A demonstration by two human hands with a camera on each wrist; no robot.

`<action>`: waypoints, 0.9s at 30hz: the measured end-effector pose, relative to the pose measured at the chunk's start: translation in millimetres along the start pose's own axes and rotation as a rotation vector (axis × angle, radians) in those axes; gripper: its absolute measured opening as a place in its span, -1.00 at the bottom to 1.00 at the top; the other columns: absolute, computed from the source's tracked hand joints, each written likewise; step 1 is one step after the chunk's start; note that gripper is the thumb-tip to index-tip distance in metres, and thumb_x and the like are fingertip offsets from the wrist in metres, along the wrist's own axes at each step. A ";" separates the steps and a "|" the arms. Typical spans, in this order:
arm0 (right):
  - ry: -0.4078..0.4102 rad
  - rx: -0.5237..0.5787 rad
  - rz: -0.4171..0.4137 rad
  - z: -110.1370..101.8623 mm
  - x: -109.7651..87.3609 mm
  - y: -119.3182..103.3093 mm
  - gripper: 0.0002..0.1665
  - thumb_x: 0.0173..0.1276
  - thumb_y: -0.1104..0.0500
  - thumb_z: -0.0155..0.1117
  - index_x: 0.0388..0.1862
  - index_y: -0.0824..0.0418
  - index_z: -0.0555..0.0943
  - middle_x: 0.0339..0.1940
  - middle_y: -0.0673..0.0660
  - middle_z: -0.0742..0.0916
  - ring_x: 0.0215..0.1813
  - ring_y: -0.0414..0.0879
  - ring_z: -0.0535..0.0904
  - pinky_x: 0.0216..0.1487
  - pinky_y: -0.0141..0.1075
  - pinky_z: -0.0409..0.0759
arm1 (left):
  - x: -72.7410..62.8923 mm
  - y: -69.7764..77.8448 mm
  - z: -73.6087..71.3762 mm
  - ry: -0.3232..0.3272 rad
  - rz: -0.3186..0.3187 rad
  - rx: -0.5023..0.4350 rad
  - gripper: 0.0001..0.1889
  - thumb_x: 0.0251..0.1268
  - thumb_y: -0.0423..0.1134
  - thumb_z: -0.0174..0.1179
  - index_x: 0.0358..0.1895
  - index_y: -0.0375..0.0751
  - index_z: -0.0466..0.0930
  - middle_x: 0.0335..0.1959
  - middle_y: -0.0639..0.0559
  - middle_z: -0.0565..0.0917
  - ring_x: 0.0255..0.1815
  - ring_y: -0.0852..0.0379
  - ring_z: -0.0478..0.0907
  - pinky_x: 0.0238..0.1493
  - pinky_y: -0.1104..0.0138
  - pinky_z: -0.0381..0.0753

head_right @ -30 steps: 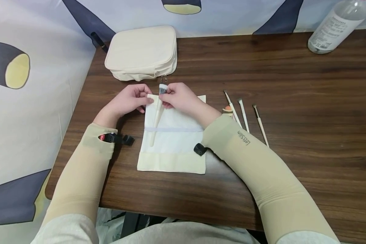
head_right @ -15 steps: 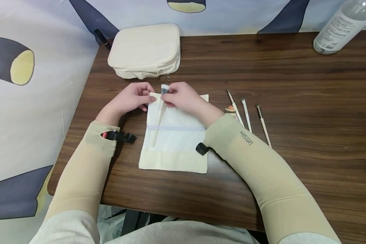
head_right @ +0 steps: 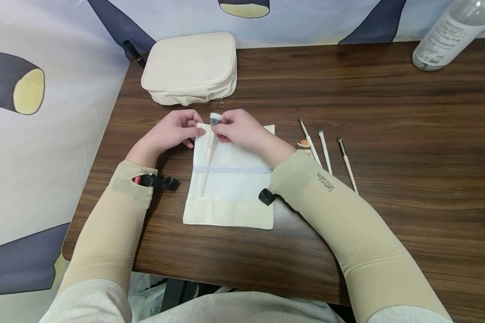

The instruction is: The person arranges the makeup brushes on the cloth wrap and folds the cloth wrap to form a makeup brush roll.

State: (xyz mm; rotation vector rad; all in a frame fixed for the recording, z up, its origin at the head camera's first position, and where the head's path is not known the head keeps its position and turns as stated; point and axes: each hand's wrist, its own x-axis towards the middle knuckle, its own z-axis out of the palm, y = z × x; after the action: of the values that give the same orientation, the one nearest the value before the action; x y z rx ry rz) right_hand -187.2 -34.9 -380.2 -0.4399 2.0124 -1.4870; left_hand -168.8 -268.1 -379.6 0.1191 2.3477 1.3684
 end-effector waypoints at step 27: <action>0.002 -0.001 -0.021 2.7 0.0 -0.3 -0.87 0.48 0.24 0.29 -0.10 0.30 0.61 -0.29 0.17 0.78 -0.29 -0.11 0.67 -0.19 -0.37 0.69 | 0.0 0.8 -0.4 -0.065 0.006 0.033 -0.78 0.39 -0.28 0.33 0.02 -0.25 0.70 -0.31 0.00 0.73 -0.40 0.20 0.60 -0.43 0.37 0.71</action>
State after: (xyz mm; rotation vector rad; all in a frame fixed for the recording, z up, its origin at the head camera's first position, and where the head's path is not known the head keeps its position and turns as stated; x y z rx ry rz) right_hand -185.6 -37.0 -380.5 -0.4617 2.0160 -1.5001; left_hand -169.1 -268.0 -378.7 0.1781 2.3187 1.3089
